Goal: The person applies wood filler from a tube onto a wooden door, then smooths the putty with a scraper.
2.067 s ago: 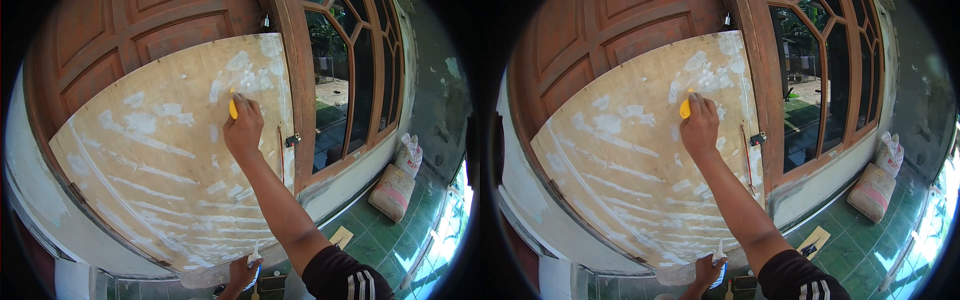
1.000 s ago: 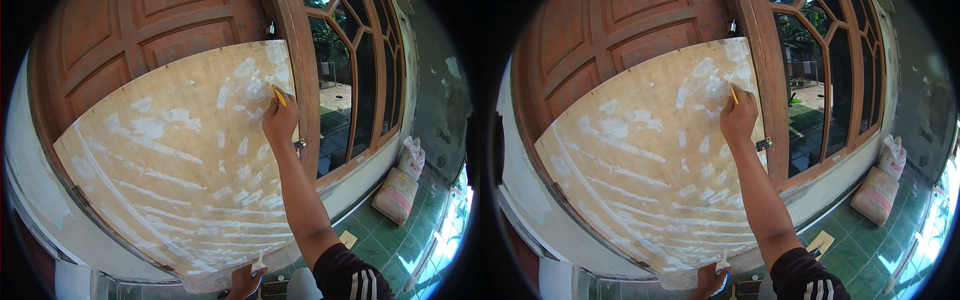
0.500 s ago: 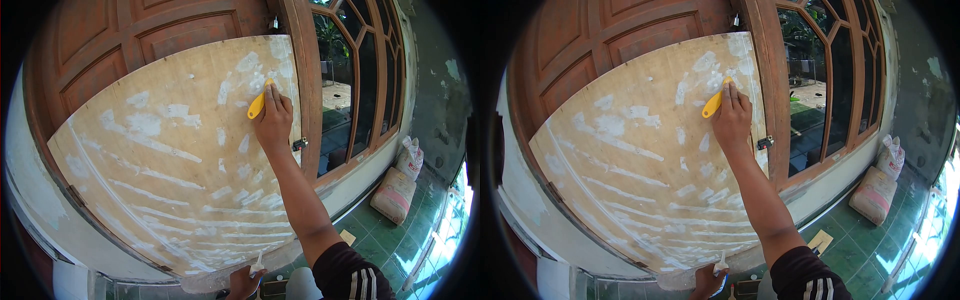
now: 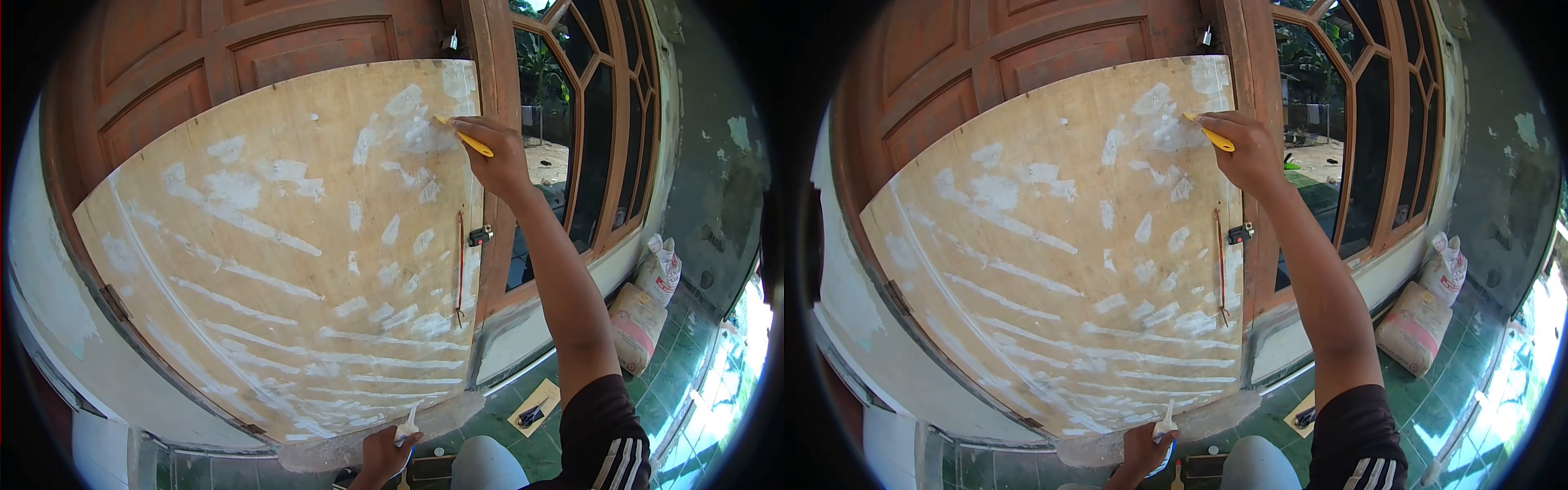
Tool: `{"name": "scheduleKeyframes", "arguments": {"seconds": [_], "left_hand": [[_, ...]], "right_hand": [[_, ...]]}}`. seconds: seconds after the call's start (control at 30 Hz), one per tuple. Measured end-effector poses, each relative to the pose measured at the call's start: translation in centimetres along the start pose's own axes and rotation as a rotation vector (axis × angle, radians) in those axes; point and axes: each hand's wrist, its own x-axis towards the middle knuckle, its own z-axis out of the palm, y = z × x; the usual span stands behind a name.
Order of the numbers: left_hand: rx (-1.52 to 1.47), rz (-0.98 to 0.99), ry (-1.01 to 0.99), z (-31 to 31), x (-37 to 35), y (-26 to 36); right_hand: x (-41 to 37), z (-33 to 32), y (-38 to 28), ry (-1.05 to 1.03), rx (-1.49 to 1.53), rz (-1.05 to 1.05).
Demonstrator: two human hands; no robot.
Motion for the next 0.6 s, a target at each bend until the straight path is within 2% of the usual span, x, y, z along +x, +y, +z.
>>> {"name": "scheduleKeyframes", "arguments": {"seconds": [0.1, 0.17, 0.27, 0.4, 0.43, 0.53, 0.6], "left_hand": [[-0.046, 0.101, 0.093, 0.2, 0.2, 0.0], [-0.045, 0.105, 0.093, 0.4, 0.3, 0.2], [-0.060, 0.048, 0.065, -0.6, 0.8, 1.3], [-0.068, 0.031, 0.133, -0.3, 0.9, 1.3], [-0.072, 0.040, 0.138, -0.3, 0.8, 1.2], [-0.085, 0.088, 0.172, 0.0, 0.8, 1.4], [-0.076, 0.144, 0.208, 0.1, 0.7, 1.5]], "right_hand": [[-0.9, 0.1, 0.3, -0.075, -0.010, -0.047], [-2.6, 0.2, 0.1, -0.097, -0.001, -0.113], [-5.4, -1.0, -0.8, -0.256, 0.010, -0.106], [-2.5, -3.3, 0.1, -0.420, 0.109, 0.060], [-0.9, -3.5, -0.3, -0.295, 0.142, 0.067], [3.1, -3.4, -0.3, -0.096, 0.060, -0.012], [2.9, -2.6, -0.2, -0.111, -0.003, -0.049]]}}
